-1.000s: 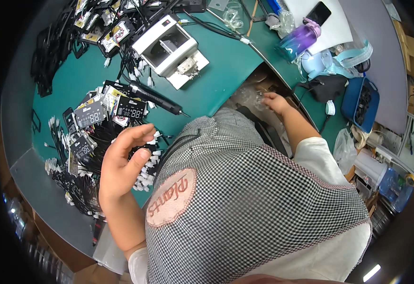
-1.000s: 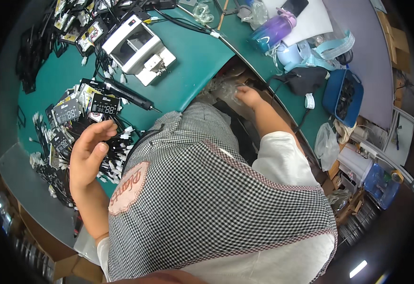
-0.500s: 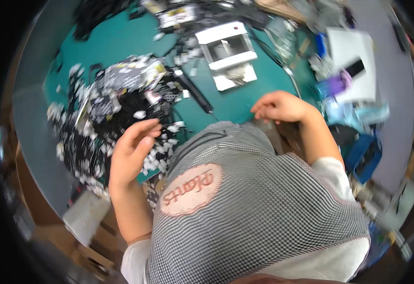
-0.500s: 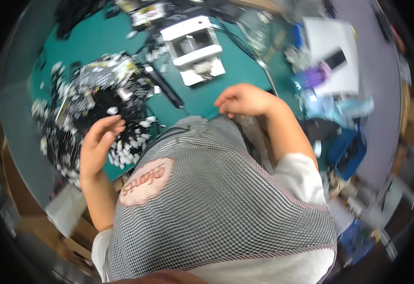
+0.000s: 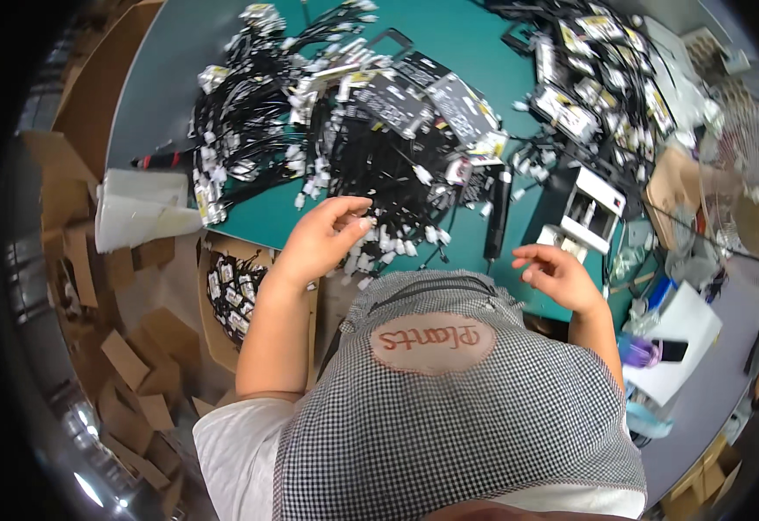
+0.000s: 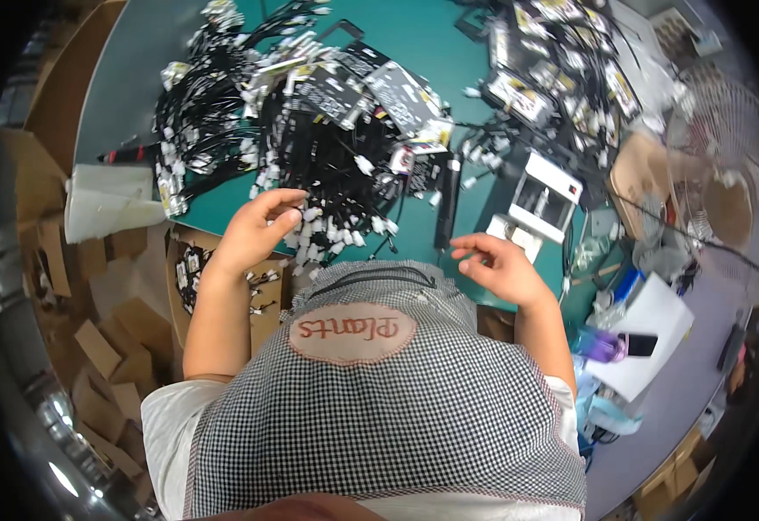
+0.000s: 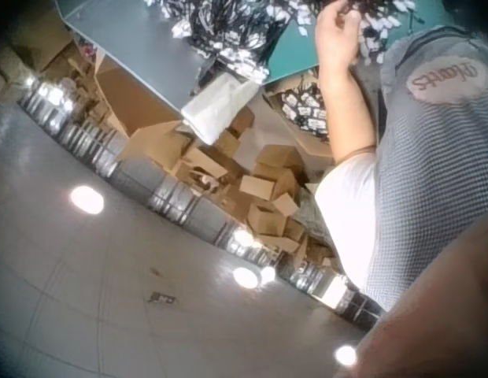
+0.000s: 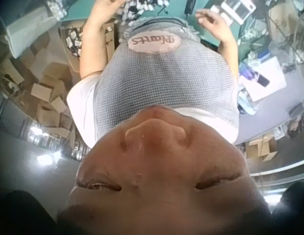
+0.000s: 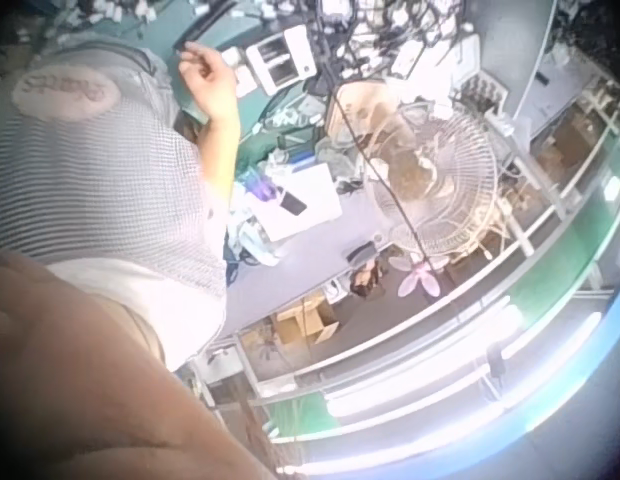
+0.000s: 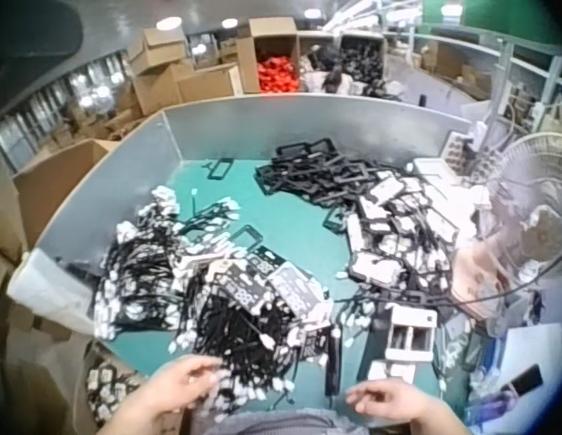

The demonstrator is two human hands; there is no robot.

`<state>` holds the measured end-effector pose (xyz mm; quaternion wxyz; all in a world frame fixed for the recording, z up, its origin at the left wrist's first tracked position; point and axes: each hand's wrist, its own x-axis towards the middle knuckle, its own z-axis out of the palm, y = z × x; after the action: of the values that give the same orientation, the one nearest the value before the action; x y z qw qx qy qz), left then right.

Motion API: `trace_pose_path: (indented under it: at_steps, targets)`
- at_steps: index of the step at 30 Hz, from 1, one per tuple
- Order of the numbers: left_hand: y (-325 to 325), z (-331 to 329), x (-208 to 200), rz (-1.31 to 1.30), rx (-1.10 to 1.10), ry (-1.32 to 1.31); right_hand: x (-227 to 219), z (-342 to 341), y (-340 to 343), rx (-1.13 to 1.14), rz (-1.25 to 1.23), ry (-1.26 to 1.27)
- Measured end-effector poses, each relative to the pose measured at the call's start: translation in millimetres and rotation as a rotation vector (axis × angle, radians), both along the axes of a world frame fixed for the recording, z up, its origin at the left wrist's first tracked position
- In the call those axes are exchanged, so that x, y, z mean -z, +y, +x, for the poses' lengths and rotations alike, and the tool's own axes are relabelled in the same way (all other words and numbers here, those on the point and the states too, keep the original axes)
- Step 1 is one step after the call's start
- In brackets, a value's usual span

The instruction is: The person assembles small electronic devices at a workbench. They pick up circuit boards and wires, connect components, and place assembled units into a pile. The person also handles black plastic frames and uses a screwdriver to secure parts.

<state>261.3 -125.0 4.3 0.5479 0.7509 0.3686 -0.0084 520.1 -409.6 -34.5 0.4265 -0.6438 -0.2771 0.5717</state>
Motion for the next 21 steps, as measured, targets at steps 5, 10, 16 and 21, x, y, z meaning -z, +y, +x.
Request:
trace_pose_path:
  at_steps: [5,10,16,21]
  targets:
    - [48.8,-24.9,8.3,0.086,-0.121,-0.063,-6.9,-10.5,38.6,-0.007,-0.062,-0.031]
    - [108.8,-34.1,17.9,0.212,-0.262,-0.159,-12.1,-24.7,62.4,0.004,-0.13,-0.04]
    - [184.4,-23.2,41.4,0.307,-0.367,-0.133,-17.3,-33.9,96.3,0.047,-0.16,-0.117]
    - [207.0,28.6,56.5,0.647,-0.091,-0.063,-18.2,-45.6,114.3,0.082,-0.203,-0.097]
